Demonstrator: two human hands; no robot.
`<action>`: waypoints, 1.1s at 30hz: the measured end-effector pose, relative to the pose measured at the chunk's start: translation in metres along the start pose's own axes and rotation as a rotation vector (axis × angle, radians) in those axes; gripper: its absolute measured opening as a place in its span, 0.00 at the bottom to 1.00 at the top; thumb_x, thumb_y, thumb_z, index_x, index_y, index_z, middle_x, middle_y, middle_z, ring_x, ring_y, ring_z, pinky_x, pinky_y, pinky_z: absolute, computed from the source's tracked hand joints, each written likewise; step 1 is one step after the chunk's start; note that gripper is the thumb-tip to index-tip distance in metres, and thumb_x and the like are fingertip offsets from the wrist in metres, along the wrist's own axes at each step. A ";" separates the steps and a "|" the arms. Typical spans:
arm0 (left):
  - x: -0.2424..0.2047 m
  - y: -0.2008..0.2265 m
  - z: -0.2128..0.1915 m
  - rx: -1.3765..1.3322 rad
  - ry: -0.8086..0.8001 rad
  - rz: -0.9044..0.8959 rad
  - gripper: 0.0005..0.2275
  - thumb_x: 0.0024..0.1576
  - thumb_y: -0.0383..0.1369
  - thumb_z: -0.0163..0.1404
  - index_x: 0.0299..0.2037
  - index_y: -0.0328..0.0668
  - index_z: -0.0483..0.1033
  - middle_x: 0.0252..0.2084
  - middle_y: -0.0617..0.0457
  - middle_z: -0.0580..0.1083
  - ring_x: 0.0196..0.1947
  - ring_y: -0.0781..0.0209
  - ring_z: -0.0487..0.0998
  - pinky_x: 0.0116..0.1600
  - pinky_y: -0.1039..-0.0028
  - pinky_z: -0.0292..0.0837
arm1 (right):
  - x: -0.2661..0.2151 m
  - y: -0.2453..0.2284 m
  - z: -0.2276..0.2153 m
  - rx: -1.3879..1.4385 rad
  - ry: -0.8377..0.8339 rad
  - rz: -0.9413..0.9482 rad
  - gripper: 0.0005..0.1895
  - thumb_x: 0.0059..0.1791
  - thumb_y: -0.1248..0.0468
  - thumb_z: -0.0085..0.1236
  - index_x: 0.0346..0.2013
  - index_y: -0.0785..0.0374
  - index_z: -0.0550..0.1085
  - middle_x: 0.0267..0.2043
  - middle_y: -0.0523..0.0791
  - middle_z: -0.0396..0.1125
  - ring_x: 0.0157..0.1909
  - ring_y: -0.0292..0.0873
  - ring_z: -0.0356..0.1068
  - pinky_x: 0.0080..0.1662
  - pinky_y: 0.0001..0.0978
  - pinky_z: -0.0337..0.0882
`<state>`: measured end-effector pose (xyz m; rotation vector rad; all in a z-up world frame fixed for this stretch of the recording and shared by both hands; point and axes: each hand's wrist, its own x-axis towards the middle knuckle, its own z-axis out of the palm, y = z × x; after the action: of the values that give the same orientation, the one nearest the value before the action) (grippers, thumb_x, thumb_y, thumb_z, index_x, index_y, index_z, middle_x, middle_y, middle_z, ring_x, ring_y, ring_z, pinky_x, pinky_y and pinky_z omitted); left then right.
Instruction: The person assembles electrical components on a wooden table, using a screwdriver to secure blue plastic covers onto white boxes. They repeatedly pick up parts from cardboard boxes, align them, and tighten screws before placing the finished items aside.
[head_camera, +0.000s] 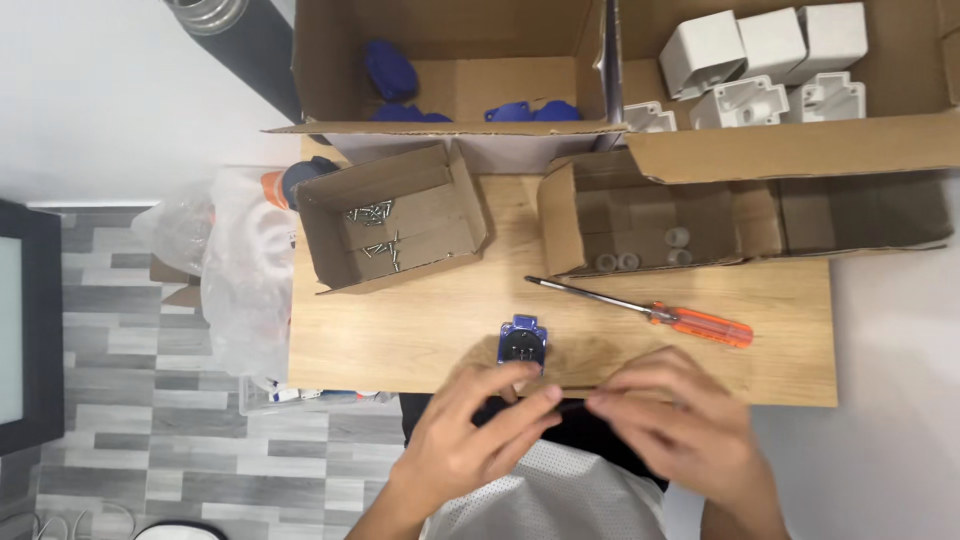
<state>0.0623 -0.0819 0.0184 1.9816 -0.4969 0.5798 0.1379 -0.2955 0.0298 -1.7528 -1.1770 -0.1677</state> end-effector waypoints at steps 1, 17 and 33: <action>-0.002 -0.002 -0.001 0.003 0.000 -0.002 0.04 0.64 0.24 0.49 0.44 0.35 0.78 0.44 0.45 0.77 0.38 0.51 0.79 0.45 0.67 0.77 | -0.001 0.001 0.004 0.004 0.000 -0.001 0.06 0.49 0.69 0.61 0.41 0.61 0.79 0.41 0.45 0.73 0.36 0.44 0.72 0.40 0.33 0.71; -0.015 -0.018 -0.005 0.100 0.135 0.065 0.05 0.59 0.24 0.59 0.44 0.36 0.80 0.43 0.44 0.76 0.39 0.51 0.80 0.49 0.63 0.82 | -0.025 0.008 0.045 -0.067 0.214 0.128 0.06 0.46 0.77 0.61 0.37 0.69 0.79 0.42 0.57 0.74 0.38 0.47 0.80 0.46 0.28 0.84; -0.016 -0.050 -0.011 0.031 0.020 -0.018 0.06 0.62 0.24 0.53 0.45 0.28 0.77 0.51 0.38 0.75 0.51 0.37 0.80 0.58 0.56 0.81 | -0.020 0.033 0.066 -0.157 0.131 0.055 0.07 0.50 0.75 0.59 0.42 0.75 0.77 0.48 0.58 0.71 0.49 0.56 0.77 0.56 0.43 0.82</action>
<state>0.0762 -0.0484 -0.0214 2.0058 -0.4598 0.5986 0.1278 -0.2585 -0.0369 -1.8788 -1.0433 -0.3441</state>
